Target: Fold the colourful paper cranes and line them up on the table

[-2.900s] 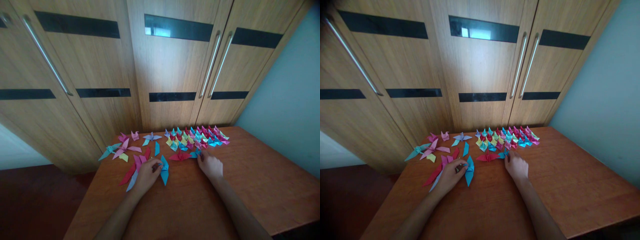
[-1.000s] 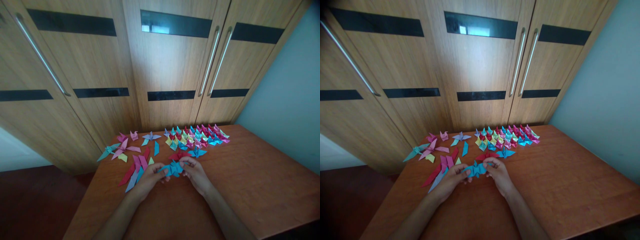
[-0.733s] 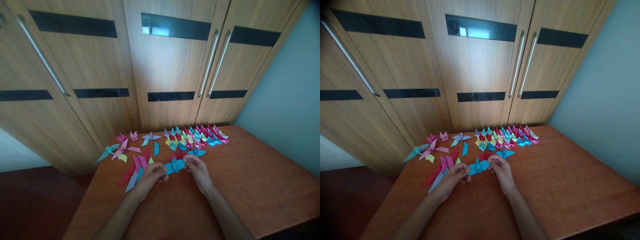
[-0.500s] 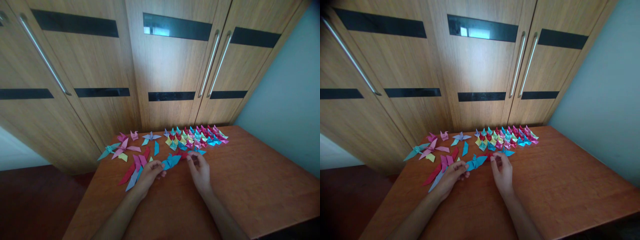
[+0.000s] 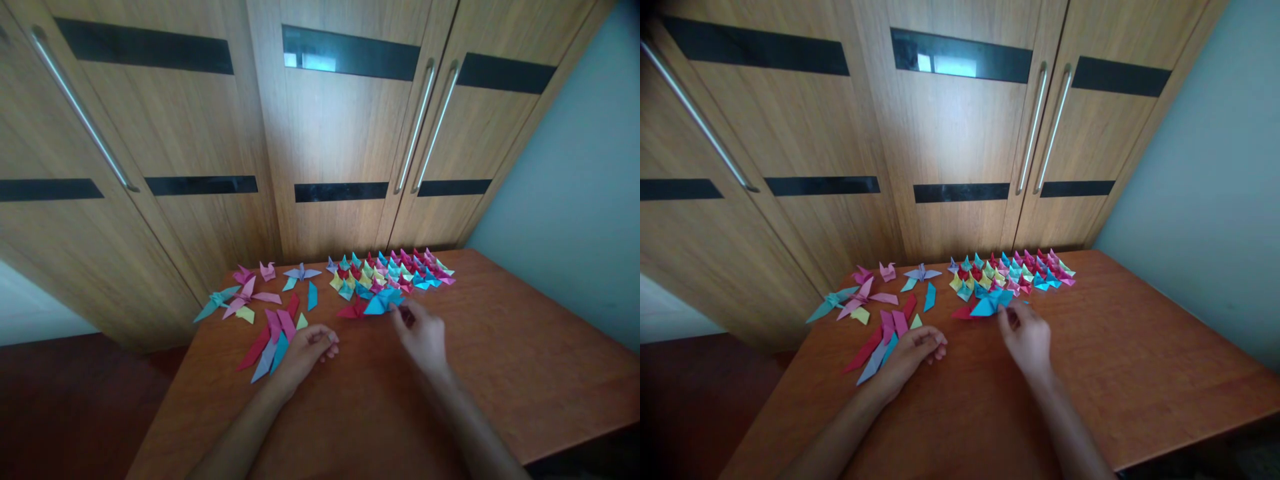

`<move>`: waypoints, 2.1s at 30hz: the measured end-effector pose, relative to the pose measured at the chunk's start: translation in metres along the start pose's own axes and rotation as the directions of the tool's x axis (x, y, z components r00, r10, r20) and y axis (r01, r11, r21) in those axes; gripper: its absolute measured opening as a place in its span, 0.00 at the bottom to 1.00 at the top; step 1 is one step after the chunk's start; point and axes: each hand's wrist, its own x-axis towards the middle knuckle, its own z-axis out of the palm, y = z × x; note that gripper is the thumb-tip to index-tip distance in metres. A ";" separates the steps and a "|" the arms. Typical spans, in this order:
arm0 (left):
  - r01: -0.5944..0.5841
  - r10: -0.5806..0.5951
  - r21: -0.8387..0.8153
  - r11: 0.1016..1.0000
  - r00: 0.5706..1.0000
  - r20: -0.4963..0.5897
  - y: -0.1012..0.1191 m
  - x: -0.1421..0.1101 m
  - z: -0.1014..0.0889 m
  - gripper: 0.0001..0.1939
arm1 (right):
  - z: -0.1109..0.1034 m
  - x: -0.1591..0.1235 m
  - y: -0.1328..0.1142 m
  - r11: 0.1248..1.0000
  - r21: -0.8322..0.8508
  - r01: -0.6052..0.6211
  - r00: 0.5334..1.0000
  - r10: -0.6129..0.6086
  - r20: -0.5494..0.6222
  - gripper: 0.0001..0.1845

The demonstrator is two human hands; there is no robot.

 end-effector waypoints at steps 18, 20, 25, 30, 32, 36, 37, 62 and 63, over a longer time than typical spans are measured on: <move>0.020 -0.021 0.009 1.000 0.999 0.033 -0.001 0.000 0.000 0.12 | -0.002 0.025 0.095 0.800 -0.547 -0.246 0.917 0.375 0.137 0.17; 0.020 -0.020 0.013 1.000 0.999 0.038 0.000 0.000 0.000 0.12 | 0.000 0.025 0.095 0.792 -0.556 -0.253 0.907 0.394 0.150 0.18; 0.010 -0.011 0.026 1.000 0.999 0.039 -0.001 0.000 0.000 0.13 | 0.003 0.023 0.096 0.783 -0.565 -0.260 0.898 0.411 0.156 0.18; 0.006 -0.007 0.035 0.999 0.999 0.039 -0.004 0.002 -0.001 0.12 | 0.005 0.023 0.096 0.777 -0.578 -0.249 0.900 0.406 0.158 0.18; 0.012 -0.013 0.033 0.999 0.999 0.037 -0.005 0.003 -0.001 0.11 | 0.005 0.024 0.095 0.775 -0.580 -0.252 0.901 0.407 0.153 0.18; 0.011 -0.012 0.030 0.999 0.999 0.034 -0.005 0.003 0.000 0.11 | 0.005 0.025 0.093 0.769 -0.586 -0.255 0.901 0.409 0.145 0.18; 0.010 -0.011 0.030 1.000 0.999 0.035 -0.004 0.003 0.000 0.12 | 0.005 0.025 0.092 0.770 -0.586 -0.253 0.902 0.406 0.144 0.18; 0.014 -0.015 0.013 1.000 0.999 0.046 -0.006 0.003 0.000 0.13 | -0.009 0.022 0.056 0.934 -0.211 -0.289 0.954 0.298 0.011 0.14; 0.010 -0.010 0.009 1.000 0.999 0.034 -0.005 0.003 0.000 0.14 | -0.006 0.020 0.046 0.964 -0.108 -0.243 0.967 0.249 0.044 0.14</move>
